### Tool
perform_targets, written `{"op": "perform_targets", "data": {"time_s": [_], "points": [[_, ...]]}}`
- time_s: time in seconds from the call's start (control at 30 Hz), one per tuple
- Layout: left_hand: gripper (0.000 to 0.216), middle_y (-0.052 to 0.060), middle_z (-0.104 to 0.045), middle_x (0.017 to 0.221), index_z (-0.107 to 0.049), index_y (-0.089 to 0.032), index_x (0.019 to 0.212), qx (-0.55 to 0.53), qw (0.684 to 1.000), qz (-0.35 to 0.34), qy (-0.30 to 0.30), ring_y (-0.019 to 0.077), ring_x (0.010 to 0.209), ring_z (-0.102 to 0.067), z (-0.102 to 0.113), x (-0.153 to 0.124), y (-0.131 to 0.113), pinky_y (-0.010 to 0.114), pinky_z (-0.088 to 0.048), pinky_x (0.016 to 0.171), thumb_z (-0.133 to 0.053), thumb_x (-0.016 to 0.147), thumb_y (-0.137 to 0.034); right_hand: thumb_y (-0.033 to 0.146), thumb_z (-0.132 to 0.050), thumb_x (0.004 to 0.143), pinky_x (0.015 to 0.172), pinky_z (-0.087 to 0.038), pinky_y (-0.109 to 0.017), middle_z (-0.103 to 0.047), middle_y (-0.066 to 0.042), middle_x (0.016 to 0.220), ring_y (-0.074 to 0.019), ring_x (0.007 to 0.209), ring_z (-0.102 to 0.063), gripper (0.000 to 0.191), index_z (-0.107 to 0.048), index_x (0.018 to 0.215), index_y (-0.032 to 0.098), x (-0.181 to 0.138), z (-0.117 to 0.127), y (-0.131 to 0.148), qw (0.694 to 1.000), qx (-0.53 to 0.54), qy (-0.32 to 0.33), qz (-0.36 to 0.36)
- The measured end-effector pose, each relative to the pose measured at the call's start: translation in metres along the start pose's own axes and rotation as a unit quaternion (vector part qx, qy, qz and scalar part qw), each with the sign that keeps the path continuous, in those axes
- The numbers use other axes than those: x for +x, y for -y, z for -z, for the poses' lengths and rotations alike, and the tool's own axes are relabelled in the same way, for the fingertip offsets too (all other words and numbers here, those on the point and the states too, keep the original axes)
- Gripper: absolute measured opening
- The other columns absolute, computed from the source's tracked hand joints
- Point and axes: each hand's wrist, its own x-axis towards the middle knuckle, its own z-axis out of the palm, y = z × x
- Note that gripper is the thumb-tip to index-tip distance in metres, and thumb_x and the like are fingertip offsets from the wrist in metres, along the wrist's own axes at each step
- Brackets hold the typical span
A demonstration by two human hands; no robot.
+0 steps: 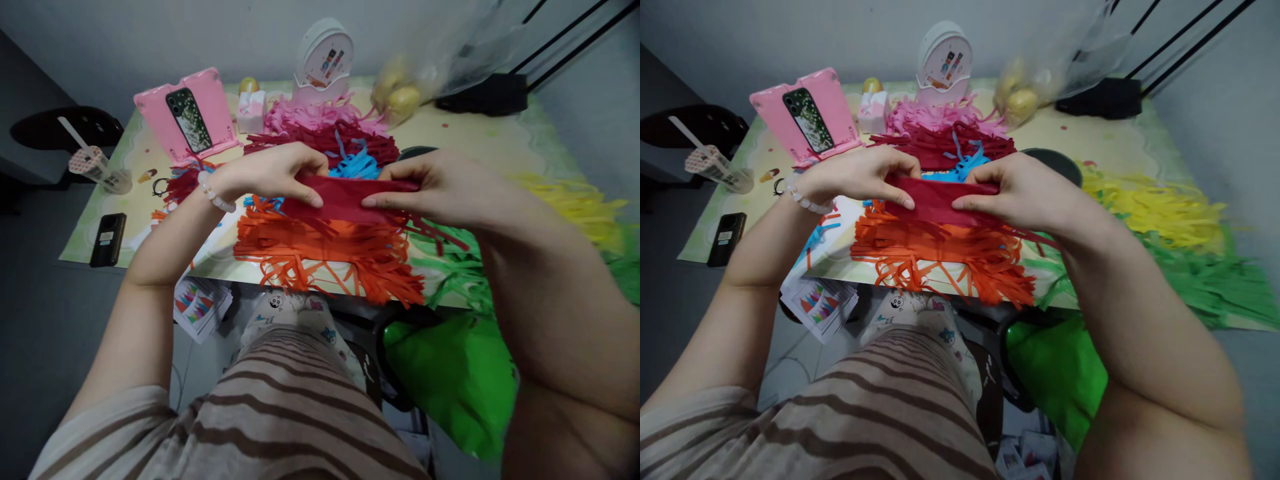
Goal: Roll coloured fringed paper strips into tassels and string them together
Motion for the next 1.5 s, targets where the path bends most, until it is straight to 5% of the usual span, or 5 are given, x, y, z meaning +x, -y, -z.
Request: {"op": "perform_targets", "data": {"time_s": [0.63,0.87,1.1,1.27,1.5], "points": [[0.027,-0.004,-0.044,0.061,-0.059,-0.014,0.069,-0.025,0.999,0.021,-0.009,0.0072,0.058,-0.041,0.001,-0.011,-0.006,0.025,-0.029,0.06,-0.067,0.091,-0.028,0.079,-0.075,0.07,0.055,-0.026,-0.026,-0.044,0.002,0.059,-0.0099,0.059,-0.035,0.063,-0.055,0.062,0.019,-0.013,-0.012,0.005,0.994,0.088,-0.052,-0.044],[0.022,-0.003,-0.059,0.066,-0.06,-0.017,0.083,-0.136,0.983,-0.015,-0.119,0.0084,0.056,-0.053,-0.018,-0.016,0.007,0.023,-0.036,0.055,-0.076,0.083,-0.032,0.064,-0.087,0.063,0.055,-0.034,-0.026,-0.058,0.0,0.067,-0.0116,0.061,-0.046,0.051,-0.066,0.071,0.017,-0.016,-0.015,0.008,0.976,0.171,-0.111,-0.072],[0.03,-0.003,-0.061,0.06,-0.061,-0.02,0.097,-0.334,0.937,0.023,-0.094,0.0114,0.045,-0.056,-0.037,-0.028,0.006,0.025,-0.04,0.046,-0.075,0.087,-0.044,0.056,-0.086,0.068,0.049,-0.03,-0.023,-0.056,0.003,0.062,-0.0092,0.052,-0.043,0.043,-0.067,0.077,0.019,-0.023,-0.025,0.01,0.956,0.227,-0.165,-0.086],[0.041,-0.001,-0.06,0.068,-0.062,-0.017,0.081,-0.248,0.948,0.019,-0.197,0.01,0.058,-0.054,-0.047,-0.026,0.003,0.024,-0.042,0.054,-0.08,0.08,-0.053,0.052,-0.084,0.074,0.051,-0.034,-0.025,-0.056,0.001,0.069,-0.0117,0.06,-0.047,0.037,-0.065,0.076,0.02,-0.025,-0.034,0.013,0.951,0.246,-0.18,-0.053],[0.047,-0.001,-0.065,0.075,-0.06,-0.018,0.092,-0.323,0.922,0.032,-0.21,0.0114,0.053,-0.063,-0.057,-0.029,-0.001,0.023,-0.047,0.051,-0.081,0.08,-0.059,0.038,-0.081,0.076,0.051,-0.036,-0.025,-0.062,-0.001,0.077,-0.0123,0.063,-0.051,0.021,-0.072,0.082,0.02,-0.029,-0.035,0.012,0.956,0.225,-0.18,-0.044]]}}
